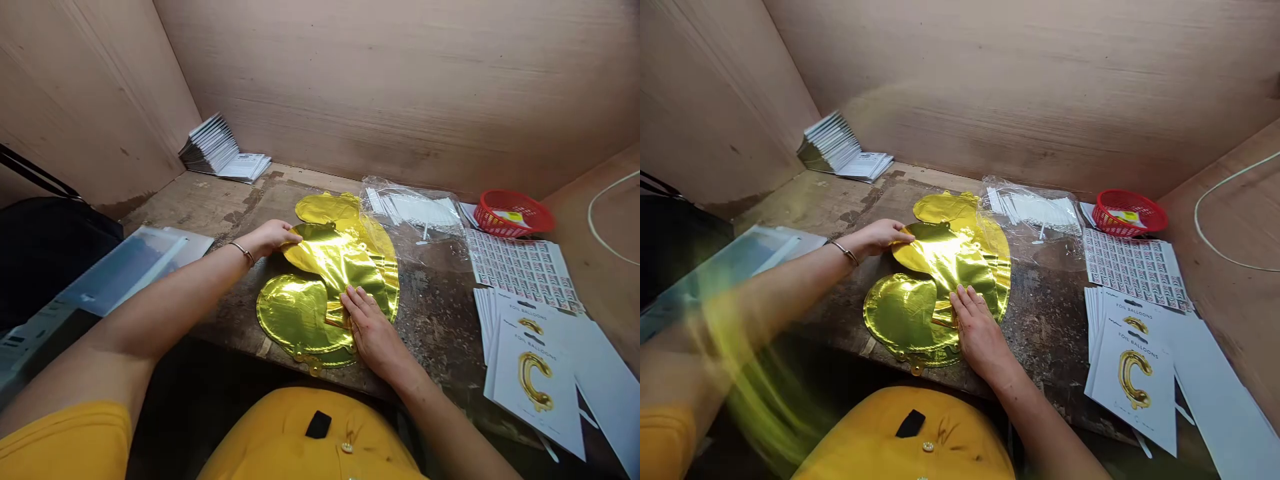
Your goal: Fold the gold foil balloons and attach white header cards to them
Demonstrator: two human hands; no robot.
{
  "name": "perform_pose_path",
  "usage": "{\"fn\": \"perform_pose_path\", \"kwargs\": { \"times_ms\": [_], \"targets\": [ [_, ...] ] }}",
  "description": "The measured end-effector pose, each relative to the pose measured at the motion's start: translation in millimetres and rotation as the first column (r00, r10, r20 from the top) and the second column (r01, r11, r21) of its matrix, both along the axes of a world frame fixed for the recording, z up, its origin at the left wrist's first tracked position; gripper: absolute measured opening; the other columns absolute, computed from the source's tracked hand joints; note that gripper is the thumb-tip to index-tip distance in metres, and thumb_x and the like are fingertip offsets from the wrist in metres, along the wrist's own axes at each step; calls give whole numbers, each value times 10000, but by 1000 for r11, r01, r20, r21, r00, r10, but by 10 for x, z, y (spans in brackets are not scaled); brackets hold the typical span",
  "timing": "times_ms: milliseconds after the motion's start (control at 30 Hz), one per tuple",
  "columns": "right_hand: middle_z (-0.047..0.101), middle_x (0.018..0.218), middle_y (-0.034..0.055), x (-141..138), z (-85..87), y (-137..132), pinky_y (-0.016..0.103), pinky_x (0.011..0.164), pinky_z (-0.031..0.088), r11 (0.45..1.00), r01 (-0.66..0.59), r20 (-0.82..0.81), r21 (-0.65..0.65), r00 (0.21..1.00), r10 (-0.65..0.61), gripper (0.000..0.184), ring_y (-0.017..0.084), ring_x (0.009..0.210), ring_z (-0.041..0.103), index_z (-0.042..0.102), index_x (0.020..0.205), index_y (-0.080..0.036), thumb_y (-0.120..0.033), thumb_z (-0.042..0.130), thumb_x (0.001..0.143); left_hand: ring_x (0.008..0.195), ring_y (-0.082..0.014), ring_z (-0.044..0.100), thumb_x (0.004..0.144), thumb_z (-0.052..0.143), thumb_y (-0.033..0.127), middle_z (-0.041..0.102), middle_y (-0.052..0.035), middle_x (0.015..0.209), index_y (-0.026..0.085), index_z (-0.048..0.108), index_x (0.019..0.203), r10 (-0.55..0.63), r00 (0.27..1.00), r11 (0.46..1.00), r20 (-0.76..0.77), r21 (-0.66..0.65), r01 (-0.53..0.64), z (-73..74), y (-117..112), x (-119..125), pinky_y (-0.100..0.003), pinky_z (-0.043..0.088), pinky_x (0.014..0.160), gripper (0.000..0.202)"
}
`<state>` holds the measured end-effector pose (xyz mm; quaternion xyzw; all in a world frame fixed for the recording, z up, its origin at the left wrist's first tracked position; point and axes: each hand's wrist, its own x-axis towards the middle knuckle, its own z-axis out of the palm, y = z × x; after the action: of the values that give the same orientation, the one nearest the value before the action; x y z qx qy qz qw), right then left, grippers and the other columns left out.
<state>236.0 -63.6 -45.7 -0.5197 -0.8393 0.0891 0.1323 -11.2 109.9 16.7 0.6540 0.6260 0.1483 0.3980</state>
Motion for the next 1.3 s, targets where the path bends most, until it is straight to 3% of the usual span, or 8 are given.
{"fn": "perform_pose_path", "kwargs": {
  "times_ms": [233, 333, 433, 533, 667, 867, 1167, 1300],
  "targets": [
    [425, 1501, 111, -21, -60, 19, 523, 1143, 338, 1000, 7, -43, -7, 999, -7, 525, 266, 1427, 307, 438, 1452, -187, -125, 350, 938, 565, -119, 579, 781, 646, 211, 641, -38, 687, 141, 645, 779, 34, 991, 997, 129, 64, -42, 291, -14, 96, -236, 458, 533, 70],
    [376, 1533, 105, 9, 97, -31, 506, 1132, 363, 999, 12, -119, 43, 993, -6, 540, 254, 1441, 280, 344, 1501, -210, -171, 352, 963, 641, -138, 599, 790, 623, 203, 649, -36, 721, 135, 651, 801, -14, 997, 935, 76, 355, -14, 612, -201, 191, -251, 483, 591, 75],
    [363, 1546, 83, 111, 464, -142, 484, 1138, 364, 960, 167, -251, 227, 962, -108, 582, 253, 1429, 319, 270, 1528, -249, -234, 421, 966, 829, -163, 627, 886, 529, 261, 666, -34, 864, 151, 658, 933, -115, 990, 610, -82, 781, 136, 1069, -674, 285, -296, 510, 772, 176],
    [416, 1514, 79, 251, 812, -261, 486, 1135, 367, 828, 398, -358, 395, 897, -260, 612, 280, 1379, 407, 310, 1508, -267, -252, 524, 935, 832, -153, 632, 976, 349, 225, 638, -24, 809, 182, 652, 889, -219, 918, 339, -332, 856, 391, 1273, -1235, 376, -302, 516, 780, 318],
    [436, 1500, 89, 426, 841, -348, 493, 1124, 381, 823, 370, -292, 431, 920, -261, 655, 296, 1363, 428, 315, 1505, -266, -210, 571, 905, 692, -162, 601, 953, 348, 112, 623, -53, 728, 157, 628, 821, -447, 665, 4, -598, 742, 670, 730, -1633, 469, -304, 544, 703, 313],
    [382, 1531, 118, 638, 484, -440, 538, 1124, 366, 949, 118, -65, 294, 993, -103, 739, 303, 1438, 290, 241, 1531, -244, -197, 599, 887, 645, -181, 535, 915, 378, 54, 574, -71, 732, 132, 567, 817, -622, 548, 122, -560, 621, 774, -172, -1749, 361, -315, 518, 600, 227],
    [638, 1282, 112, 547, 368, -158, 464, 1032, 483, 969, -233, -133, 78, 961, 242, 383, 248, 1263, 529, 607, 1253, -199, -138, 535, 882, 698, -158, 612, 948, 376, 100, 643, -64, 815, 150, 588, 921, -714, 599, 300, -363, 615, 729, -147, -1887, 143, -269, 525, 652, 219],
    [733, 1020, 80, 488, 284, -49, 369, 881, 548, 966, -259, -308, 22, 917, 253, 209, 201, 1006, 655, 712, 979, -216, -156, 524, 908, 1003, -220, 653, 939, 518, 291, 684, -103, 1075, 174, 583, 1069, -769, 625, 466, -139, 548, 695, -160, -1776, 52, -439, 458, 1002, 186]
  ]
}}
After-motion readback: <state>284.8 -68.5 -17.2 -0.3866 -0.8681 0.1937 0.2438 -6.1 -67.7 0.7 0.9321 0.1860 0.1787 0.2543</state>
